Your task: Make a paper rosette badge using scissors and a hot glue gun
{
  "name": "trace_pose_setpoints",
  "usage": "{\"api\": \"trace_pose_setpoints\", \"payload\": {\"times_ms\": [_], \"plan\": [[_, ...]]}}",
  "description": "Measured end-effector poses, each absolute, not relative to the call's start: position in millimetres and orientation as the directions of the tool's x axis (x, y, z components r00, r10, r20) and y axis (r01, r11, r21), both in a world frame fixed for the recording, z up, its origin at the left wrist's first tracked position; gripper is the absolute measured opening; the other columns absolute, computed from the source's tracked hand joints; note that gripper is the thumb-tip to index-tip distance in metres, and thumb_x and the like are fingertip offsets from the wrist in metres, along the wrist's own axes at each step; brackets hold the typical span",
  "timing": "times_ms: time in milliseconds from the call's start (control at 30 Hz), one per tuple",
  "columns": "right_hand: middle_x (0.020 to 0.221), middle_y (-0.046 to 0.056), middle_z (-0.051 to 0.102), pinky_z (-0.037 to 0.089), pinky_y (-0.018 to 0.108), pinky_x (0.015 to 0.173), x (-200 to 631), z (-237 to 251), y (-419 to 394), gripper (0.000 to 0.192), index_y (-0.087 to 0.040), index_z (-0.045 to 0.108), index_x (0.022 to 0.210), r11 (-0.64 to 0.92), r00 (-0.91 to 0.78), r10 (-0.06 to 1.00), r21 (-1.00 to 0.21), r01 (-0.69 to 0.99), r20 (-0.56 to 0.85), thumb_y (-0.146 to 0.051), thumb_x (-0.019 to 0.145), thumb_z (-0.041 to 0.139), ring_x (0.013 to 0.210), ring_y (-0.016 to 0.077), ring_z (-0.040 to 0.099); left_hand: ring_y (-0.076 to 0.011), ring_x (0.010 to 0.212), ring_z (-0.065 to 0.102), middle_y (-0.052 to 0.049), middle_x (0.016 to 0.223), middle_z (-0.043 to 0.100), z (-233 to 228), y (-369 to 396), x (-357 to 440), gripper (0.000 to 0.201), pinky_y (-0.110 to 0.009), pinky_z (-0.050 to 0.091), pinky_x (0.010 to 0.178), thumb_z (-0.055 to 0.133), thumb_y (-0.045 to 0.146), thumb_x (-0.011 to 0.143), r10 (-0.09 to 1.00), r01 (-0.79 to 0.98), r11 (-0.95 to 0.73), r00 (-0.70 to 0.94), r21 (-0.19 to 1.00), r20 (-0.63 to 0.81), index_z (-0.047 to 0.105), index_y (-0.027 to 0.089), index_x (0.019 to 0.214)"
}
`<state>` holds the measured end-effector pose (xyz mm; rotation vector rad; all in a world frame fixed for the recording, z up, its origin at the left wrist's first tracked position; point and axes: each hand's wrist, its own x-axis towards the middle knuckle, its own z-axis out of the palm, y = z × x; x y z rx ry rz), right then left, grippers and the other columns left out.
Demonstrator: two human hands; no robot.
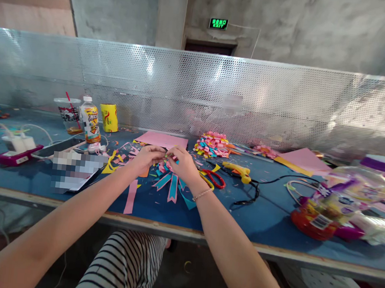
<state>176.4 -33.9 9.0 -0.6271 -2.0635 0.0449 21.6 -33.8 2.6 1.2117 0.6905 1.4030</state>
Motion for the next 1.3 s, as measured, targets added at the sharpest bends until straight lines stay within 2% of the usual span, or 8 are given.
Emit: {"api": "trace_pose_setpoints", "payload": {"times_ms": [233,467,567,833,1300], "plan": [[0.08,0.004,0.056,0.048,0.028,0.066,175.8,8.8,-33.1,0.008,-0.021,0.059,0.075,0.855,-0.393,0.472,-0.3,0.424,0.789,-0.017,0.077,0.052,0.076,0.0152,0.054,-0.0104,0.059,0.058,0.0,0.062,0.06,3.4,-36.7,22.3,0.02,-0.027,0.047,0.065,0.072,0.019,0.051,0.946,-0.358,-0.232,0.133,0.904,0.295,0.061,0.013,0.067],[0.073,0.004,0.058,0.046,0.028,0.064,175.2,8.7,-31.7,0.007,-0.02,0.059,0.07,0.814,-0.324,0.542,-0.388,0.433,0.775,-0.018,0.074,0.054,0.073,0.015,0.054,-0.0111,0.062,0.059,0.0,0.064,0.06,0.3,-32.8,23.4,0.017,-0.027,0.047,0.066,0.068,0.017,0.054,0.924,-0.335,-0.284,0.154,0.899,0.35,0.06,0.012,0.069],[0.072,0.003,0.059,0.045,0.027,0.062,174.5,7.4,-30.7,0.006,-0.02,0.06,0.07,0.776,-0.273,0.599,-0.462,0.429,0.753,-0.02,0.073,0.055,0.069,0.0143,0.055,-0.0112,0.062,0.058,0.0,0.065,0.06,-1.9,-29.5,23.4,0.014,-0.027,0.047,0.066,0.065,0.016,0.056,0.912,-0.317,-0.312,0.164,0.896,0.376,0.061,0.013,0.069],[0.071,0.002,0.06,0.046,0.026,0.06,173.0,3.4,-24.9,0.013,-0.019,0.059,0.075,0.687,-0.202,0.723,-0.657,0.309,0.661,-0.03,0.07,0.059,0.065,0.0137,0.057,-0.0111,0.064,0.057,-0.001,0.069,0.061,-1.6,-29.4,21.3,0.012,-0.025,0.045,0.064,0.06,0.015,0.061,0.858,-0.106,-0.484,0.136,0.868,0.495,0.062,0.015,0.073],[0.063,-0.001,0.056,0.042,0.024,0.054,169.6,3.3,-25.2,0.012,-0.018,0.056,0.07,0.638,-0.149,0.77,-0.743,0.201,0.62,-0.028,0.066,0.06,0.058,0.0112,0.052,-0.0121,0.064,0.057,-0.002,0.07,0.062,1.6,-38.5,27.3,0.013,-0.023,0.043,0.058,0.061,0.02,0.064,0.814,0.049,-0.58,0.056,0.813,0.577,0.06,0.015,0.075]]}}
